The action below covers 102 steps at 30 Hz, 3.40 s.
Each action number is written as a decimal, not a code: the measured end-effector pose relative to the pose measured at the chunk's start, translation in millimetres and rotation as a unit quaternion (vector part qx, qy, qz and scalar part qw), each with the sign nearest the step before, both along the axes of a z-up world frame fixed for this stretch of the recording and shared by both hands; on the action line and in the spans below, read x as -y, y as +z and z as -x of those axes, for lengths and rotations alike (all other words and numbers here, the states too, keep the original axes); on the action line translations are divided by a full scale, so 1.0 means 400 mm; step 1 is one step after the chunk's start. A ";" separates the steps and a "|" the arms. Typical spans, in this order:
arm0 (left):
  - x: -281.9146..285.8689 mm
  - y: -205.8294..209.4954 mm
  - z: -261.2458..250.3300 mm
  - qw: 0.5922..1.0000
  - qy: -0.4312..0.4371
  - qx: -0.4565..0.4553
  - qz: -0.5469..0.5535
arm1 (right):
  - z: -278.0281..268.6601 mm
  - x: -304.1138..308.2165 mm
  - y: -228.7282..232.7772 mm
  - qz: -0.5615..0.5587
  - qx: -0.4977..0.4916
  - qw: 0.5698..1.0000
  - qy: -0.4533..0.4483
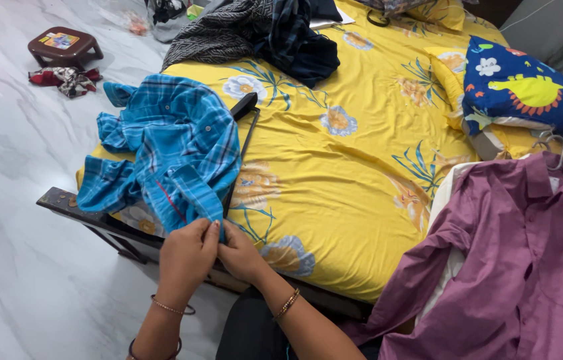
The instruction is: The person buttons a pink shirt laid on a bed, then places it on a hanger. The person then picks up a blue plaid shirt and begins buttoning it.
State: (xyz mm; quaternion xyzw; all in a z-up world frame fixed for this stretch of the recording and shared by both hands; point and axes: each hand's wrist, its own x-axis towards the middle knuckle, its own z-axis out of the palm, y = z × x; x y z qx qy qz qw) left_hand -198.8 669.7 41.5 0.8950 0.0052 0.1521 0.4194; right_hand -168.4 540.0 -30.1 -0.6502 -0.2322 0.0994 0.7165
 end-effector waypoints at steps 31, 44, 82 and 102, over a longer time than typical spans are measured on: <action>-0.008 0.124 0.314 0.932 -0.327 0.091 -0.130 | 0.458 0.540 0.226 -0.013 0.025 0.989 -0.143; 0.259 0.256 0.339 0.871 -0.433 0.218 0.075 | 0.538 0.593 0.424 0.212 0.261 0.815 -0.471; 0.293 0.433 0.484 0.738 -0.443 -0.043 0.507 | 0.682 0.691 0.236 -0.316 0.081 0.846 -0.421; 0.236 0.413 0.344 0.943 -0.039 0.327 0.057 | 0.792 0.753 0.272 0.325 0.374 0.653 -0.574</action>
